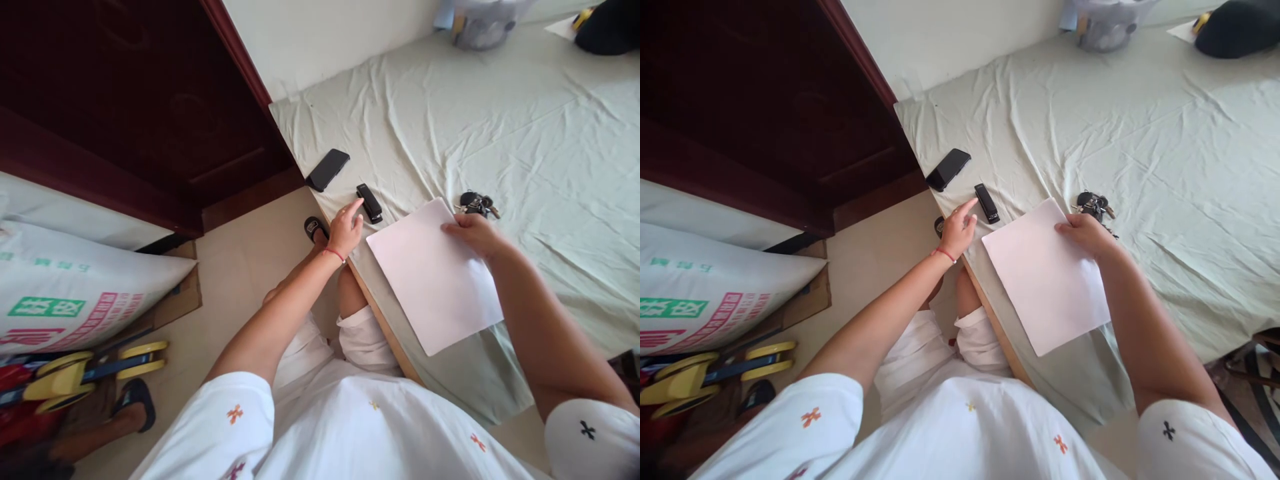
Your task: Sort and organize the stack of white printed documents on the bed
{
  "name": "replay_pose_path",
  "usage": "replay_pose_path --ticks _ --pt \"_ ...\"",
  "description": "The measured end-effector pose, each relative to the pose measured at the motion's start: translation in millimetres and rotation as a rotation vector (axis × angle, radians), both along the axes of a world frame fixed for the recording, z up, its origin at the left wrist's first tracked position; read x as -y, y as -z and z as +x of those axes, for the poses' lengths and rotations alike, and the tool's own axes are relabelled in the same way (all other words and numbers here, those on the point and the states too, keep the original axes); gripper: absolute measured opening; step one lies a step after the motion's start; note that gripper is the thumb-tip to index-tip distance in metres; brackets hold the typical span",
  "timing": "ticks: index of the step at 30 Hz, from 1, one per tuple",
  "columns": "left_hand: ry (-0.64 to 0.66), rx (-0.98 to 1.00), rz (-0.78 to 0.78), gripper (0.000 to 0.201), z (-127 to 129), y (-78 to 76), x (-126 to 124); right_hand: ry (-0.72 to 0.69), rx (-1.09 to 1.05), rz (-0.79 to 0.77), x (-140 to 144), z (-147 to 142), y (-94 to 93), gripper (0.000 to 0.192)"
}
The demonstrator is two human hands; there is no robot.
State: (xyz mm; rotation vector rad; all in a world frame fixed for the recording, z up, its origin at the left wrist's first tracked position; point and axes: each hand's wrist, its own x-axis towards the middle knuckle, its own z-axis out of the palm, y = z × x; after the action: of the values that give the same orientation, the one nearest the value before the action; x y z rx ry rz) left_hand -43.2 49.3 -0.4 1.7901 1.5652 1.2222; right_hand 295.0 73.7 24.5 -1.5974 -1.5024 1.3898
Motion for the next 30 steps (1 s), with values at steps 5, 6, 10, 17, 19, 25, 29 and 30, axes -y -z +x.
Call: replay_pose_path --ticks 5,6,10,17,19,25,29,30 --pt "-0.209 0.790 -0.190 0.056 16.0 16.0 50.9 0.012 -0.335 -0.068 28.8 -19.3 -4.2 0.027" --pt "-0.193 0.908 -0.222 0.061 20.4 15.6 60.0 0.039 -0.392 -0.037 29.8 -27.9 -3.5 0.027" --pt "-0.052 1.150 -0.338 0.071 31.8 5.2 84.8 0.119 -0.509 0.094 24.4 -61.6 10.0 0.028" --pt "-0.140 0.985 -0.446 0.049 31.1 10.3 92.9 0.069 -0.549 0.095 27.7 -66.6 35.0 0.034" --pt "-0.203 0.980 -0.406 0.046 32.8 14.7 91.1 0.071 -0.580 0.090 28.5 -61.2 34.7 0.036" --pt "-0.321 1.015 -0.180 0.043 43.1 16.1 70.6 0.080 -0.551 0.128 22.9 -52.7 34.0 0.037" --pt "-0.293 1.058 -0.186 0.042 46.7 17.6 60.2 0.141 -0.415 0.245 20.8 -49.0 41.4 0.026" --pt "-0.291 1.079 -0.196 0.040 46.4 18.9 59.9 0.149 -0.402 0.253 20.5 -48.1 42.9 0.024"
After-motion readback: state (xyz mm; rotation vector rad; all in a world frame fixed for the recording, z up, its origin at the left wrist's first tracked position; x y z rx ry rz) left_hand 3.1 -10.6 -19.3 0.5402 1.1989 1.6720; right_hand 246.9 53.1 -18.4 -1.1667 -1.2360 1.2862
